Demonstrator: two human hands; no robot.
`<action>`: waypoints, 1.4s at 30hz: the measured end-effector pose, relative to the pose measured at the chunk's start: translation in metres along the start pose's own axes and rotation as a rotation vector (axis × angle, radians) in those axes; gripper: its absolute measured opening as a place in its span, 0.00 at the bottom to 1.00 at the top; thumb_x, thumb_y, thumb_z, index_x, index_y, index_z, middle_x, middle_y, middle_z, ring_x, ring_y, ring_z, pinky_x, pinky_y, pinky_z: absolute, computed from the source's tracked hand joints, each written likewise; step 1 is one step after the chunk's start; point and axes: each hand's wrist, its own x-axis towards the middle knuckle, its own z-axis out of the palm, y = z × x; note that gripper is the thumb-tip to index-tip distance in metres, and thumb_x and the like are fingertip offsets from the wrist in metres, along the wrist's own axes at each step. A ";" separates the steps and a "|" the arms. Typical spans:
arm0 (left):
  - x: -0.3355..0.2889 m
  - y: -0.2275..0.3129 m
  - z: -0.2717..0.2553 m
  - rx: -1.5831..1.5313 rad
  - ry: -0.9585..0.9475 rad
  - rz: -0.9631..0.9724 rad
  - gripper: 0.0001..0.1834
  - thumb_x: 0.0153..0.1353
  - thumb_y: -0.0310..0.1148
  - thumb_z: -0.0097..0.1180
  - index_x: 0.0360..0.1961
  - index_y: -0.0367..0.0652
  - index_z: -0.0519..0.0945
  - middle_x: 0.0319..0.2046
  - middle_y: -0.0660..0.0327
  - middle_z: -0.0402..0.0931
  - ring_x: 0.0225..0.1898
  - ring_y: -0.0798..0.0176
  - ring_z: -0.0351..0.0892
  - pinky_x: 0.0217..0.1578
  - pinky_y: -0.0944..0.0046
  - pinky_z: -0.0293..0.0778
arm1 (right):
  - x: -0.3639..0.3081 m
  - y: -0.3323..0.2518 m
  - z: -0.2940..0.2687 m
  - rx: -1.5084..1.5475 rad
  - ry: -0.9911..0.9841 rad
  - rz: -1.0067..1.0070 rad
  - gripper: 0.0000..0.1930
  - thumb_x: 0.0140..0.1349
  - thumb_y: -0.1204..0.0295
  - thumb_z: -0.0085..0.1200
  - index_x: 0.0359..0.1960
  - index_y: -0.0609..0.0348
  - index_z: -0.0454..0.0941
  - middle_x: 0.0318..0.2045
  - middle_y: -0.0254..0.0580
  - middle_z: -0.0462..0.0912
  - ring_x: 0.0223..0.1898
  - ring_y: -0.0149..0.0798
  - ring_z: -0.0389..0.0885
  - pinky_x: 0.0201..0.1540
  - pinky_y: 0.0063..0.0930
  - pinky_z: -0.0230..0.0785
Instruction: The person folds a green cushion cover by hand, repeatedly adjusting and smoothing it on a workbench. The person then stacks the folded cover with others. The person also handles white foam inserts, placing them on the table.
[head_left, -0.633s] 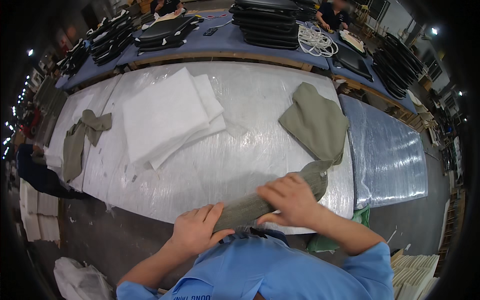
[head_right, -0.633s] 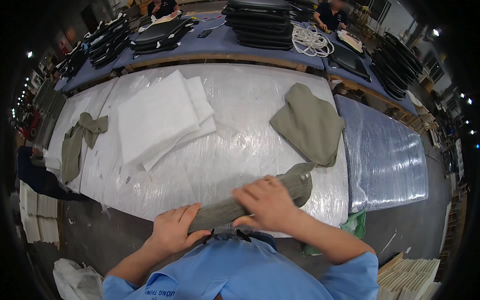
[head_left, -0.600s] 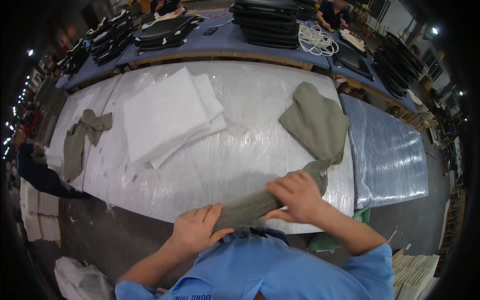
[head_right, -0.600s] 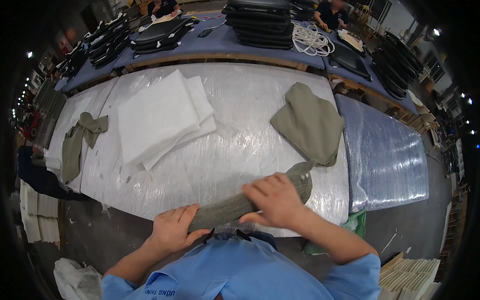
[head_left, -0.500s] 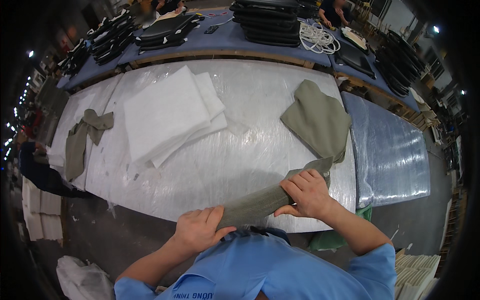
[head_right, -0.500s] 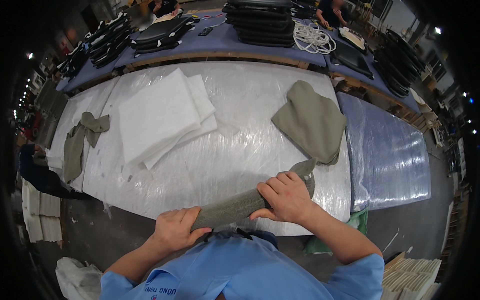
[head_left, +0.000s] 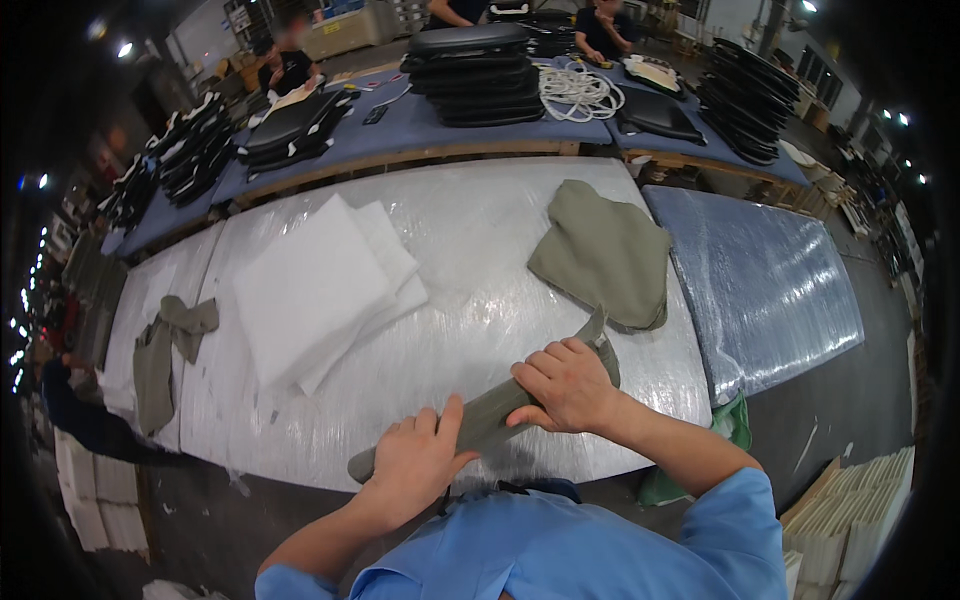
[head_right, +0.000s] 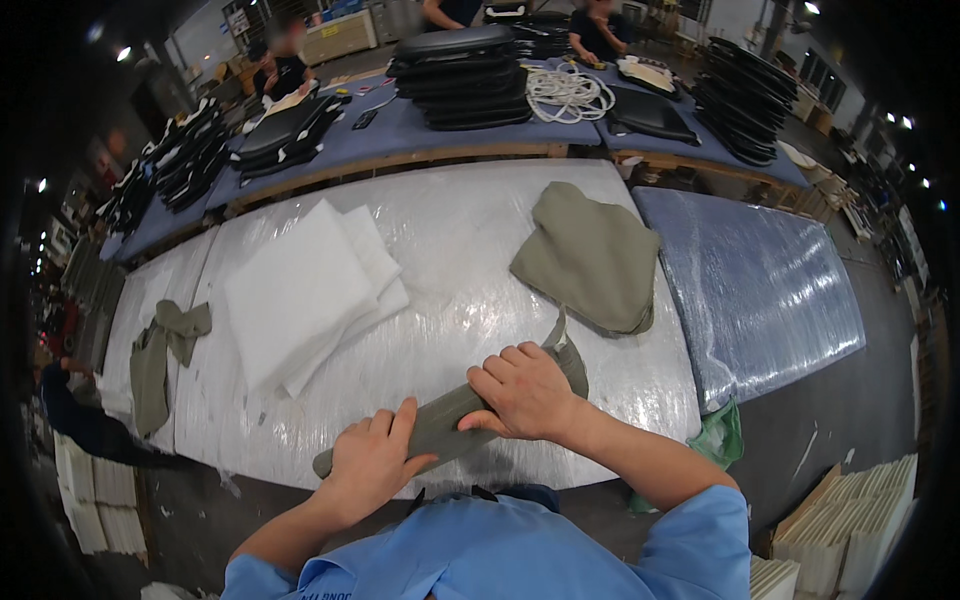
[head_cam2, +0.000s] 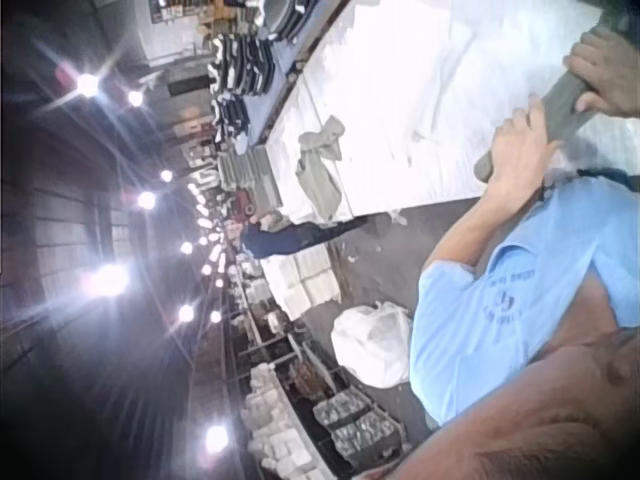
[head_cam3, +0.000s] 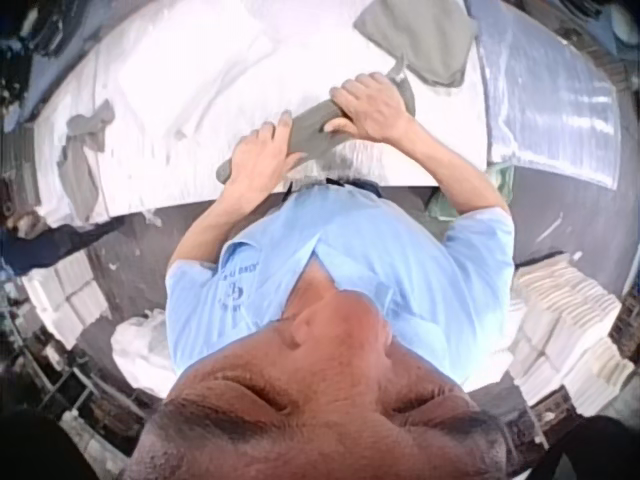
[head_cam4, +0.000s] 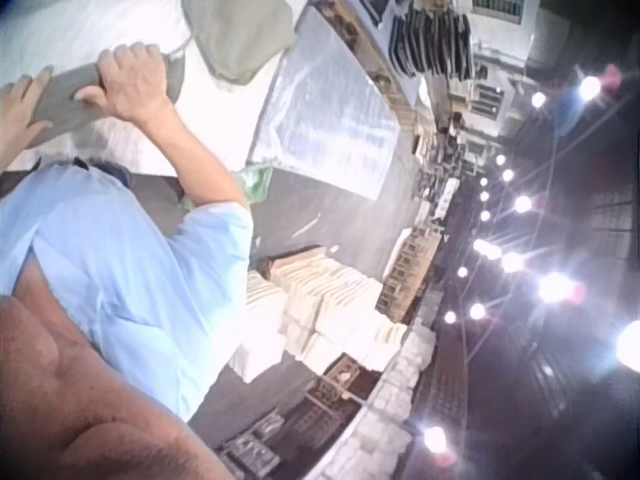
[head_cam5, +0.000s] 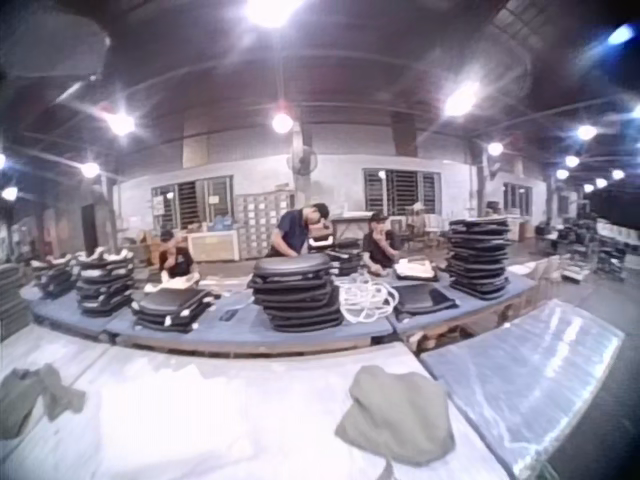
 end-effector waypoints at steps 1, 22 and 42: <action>-0.002 0.001 0.003 -0.003 -0.016 -0.013 0.44 0.54 0.54 0.72 0.63 0.37 0.70 0.33 0.53 0.78 0.32 0.50 0.84 0.34 0.54 0.80 | -0.003 0.005 -0.003 0.000 -0.027 0.020 0.28 0.62 0.37 0.53 0.28 0.52 0.77 0.25 0.37 0.76 0.31 0.43 0.78 0.38 0.38 0.66; 0.082 0.040 0.013 -0.649 -0.540 0.327 0.45 0.74 0.54 0.49 0.74 0.27 0.53 0.68 0.33 0.62 0.68 0.39 0.67 0.66 0.50 0.66 | -0.113 0.009 0.014 1.223 0.728 1.183 0.15 0.76 0.62 0.53 0.36 0.61 0.79 0.28 0.24 0.77 0.33 0.20 0.70 0.37 0.20 0.64; 0.212 0.143 0.132 -1.451 -0.010 0.160 0.10 0.75 0.33 0.54 0.37 0.38 0.75 0.27 0.67 0.73 0.31 0.75 0.68 0.33 0.71 0.68 | -0.128 0.030 0.008 0.456 0.832 1.231 0.24 0.69 0.64 0.62 0.17 0.63 0.71 0.10 0.43 0.68 0.15 0.26 0.62 0.19 0.33 0.57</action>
